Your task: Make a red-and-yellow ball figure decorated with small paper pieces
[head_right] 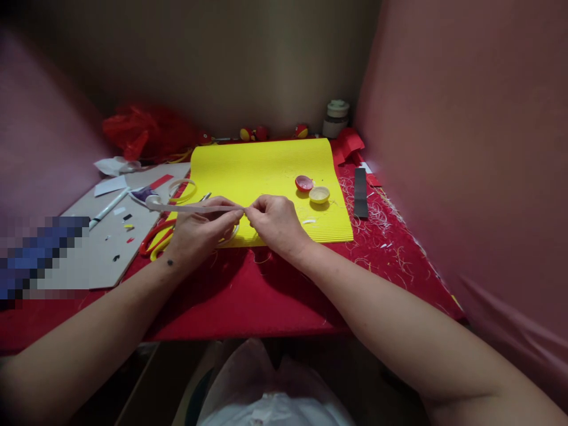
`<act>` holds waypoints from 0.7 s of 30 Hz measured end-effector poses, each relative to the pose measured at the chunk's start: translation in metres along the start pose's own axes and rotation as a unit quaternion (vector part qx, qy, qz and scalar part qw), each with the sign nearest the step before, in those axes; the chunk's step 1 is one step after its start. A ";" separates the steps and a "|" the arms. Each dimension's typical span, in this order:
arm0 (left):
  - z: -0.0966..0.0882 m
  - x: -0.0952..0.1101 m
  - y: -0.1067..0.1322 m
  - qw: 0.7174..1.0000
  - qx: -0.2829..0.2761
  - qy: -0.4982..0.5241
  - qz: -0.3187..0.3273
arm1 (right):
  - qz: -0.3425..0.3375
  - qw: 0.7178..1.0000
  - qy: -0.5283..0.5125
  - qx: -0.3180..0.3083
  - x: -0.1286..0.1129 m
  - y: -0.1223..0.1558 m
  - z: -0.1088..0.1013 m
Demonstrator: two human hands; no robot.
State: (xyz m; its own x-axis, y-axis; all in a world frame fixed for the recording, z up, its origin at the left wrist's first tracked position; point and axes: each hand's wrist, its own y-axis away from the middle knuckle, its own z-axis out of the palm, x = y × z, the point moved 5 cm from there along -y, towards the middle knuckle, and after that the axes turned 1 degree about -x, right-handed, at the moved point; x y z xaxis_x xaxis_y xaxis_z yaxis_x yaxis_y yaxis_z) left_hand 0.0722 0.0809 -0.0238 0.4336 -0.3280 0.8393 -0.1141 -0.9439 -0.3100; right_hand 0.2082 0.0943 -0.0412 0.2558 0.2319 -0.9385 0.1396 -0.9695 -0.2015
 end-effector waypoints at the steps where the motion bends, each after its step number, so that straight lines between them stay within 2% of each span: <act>1: 0.000 0.000 0.000 1.000 -0.001 0.004 0.001 | -0.002 1.000 0.005 0.001 0.000 0.000 0.000; 4: 0.000 0.000 0.000 1.000 -0.001 0.004 0.004 | -0.003 1.000 0.002 0.003 0.000 0.000 0.000; 12: -0.002 -0.004 -0.002 1.000 -0.005 0.023 -0.018 | 0.043 0.994 -0.092 -0.029 -0.002 0.002 0.003; 21: -0.002 0.001 0.000 1.000 0.001 0.019 0.006 | 0.042 0.994 -0.095 -0.027 0.000 0.002 0.004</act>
State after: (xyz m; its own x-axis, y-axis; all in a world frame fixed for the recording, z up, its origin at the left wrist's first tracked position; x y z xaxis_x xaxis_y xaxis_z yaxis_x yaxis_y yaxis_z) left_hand 0.0708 0.0807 -0.0224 0.3982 -0.3410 0.8515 -0.1167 -0.9396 -0.3217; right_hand 0.2043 0.0923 -0.0428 0.0831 0.1265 -0.9885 0.1772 -0.9780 -0.1103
